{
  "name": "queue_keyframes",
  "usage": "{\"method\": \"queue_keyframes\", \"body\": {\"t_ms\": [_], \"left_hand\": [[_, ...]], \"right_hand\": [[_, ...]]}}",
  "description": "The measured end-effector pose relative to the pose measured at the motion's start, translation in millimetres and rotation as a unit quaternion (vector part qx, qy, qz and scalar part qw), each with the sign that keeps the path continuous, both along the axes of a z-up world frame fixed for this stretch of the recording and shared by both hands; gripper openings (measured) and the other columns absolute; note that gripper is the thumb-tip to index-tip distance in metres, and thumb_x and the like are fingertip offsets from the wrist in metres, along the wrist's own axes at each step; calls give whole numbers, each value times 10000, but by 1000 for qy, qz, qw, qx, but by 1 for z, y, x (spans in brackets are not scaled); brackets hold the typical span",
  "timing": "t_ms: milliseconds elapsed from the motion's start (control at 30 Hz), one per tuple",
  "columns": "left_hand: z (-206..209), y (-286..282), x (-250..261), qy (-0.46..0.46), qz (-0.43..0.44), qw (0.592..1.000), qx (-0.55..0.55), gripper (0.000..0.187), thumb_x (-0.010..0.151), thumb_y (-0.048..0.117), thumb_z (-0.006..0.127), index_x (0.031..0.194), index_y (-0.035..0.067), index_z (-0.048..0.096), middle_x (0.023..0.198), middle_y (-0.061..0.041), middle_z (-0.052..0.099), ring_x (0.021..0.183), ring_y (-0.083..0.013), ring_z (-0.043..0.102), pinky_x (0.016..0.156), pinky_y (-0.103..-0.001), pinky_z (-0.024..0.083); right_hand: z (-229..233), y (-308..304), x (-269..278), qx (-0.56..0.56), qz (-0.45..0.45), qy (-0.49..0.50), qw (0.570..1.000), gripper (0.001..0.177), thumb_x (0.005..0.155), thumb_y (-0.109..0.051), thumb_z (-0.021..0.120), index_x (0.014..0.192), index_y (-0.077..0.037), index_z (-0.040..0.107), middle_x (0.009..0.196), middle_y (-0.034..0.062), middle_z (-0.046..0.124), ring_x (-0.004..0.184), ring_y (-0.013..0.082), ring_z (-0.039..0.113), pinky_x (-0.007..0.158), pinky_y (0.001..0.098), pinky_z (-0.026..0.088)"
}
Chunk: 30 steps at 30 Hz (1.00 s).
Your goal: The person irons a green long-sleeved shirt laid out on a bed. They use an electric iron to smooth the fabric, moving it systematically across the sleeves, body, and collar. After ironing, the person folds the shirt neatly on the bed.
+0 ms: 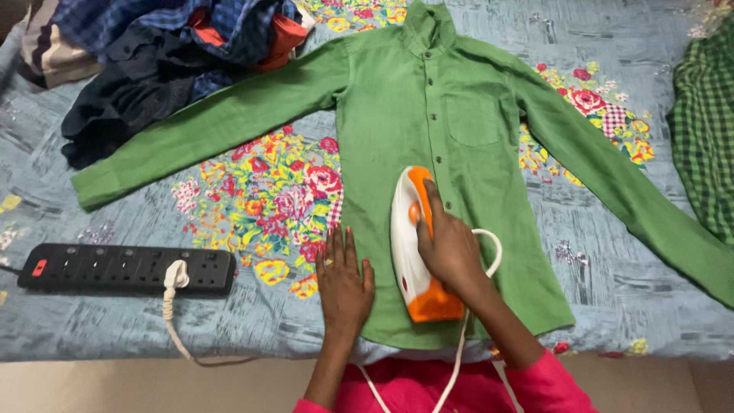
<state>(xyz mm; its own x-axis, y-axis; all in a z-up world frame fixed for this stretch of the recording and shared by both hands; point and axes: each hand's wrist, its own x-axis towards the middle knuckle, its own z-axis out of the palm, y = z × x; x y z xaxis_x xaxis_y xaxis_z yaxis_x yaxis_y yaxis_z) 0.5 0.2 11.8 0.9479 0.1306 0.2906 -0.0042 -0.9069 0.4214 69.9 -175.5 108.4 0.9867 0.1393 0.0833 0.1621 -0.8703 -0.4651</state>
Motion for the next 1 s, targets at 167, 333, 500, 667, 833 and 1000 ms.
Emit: {"method": "queue_keyframes", "body": {"t_ms": [167,333,500,667,833,1000], "left_hand": [[6,1,0,9,3,1000,-18,660,954,299,514,1526,-11,398,1587,-228,393,1497,-324,323,1205,-512,228],[7,0,2,17,7,1000,-11,660,951,294,522,1524,-11,401,1585,-229,398,1496,-319,338,1202,-511,236],[8,0,4,20,6,1000,-8,658,951,301,530,1519,-9,411,1584,-227,398,1496,-321,342,1200,-499,236],[1,-1,3,-5,10,1000,7,654,959,314,538,1516,-9,425,1584,-230,408,1490,-323,357,1203,-496,239],[-9,0,4,1,7,1000,-9,660,966,314,540,1536,0,432,1598,-224,399,1501,-314,347,1221,-500,234],[-14,2,6,-13,-1,1000,4,652,970,320,539,1531,6,437,1626,-191,367,1519,-303,329,1234,-510,198]], "right_hand": [[-11,16,80,-6,-48,-9,999,710,986,-296,525,1626,-162,248,788,281,697,738,503,674,737,603,536],[-24,19,142,40,-71,-21,996,715,976,-305,554,1624,-234,261,838,280,709,788,500,683,785,600,537],[-42,18,213,66,-87,-49,993,734,964,-330,590,1615,-259,259,920,276,714,873,496,687,825,589,540],[-48,9,224,160,-23,-68,984,775,1013,-434,634,1615,-241,187,1115,275,702,968,480,679,825,537,551],[-71,-26,188,468,68,97,876,654,1074,-507,432,1594,-222,156,1295,73,533,1151,281,601,841,419,561],[-111,-82,131,166,104,-106,975,561,1173,-478,323,1350,-23,599,1151,170,622,1043,250,541,947,425,454]]}}
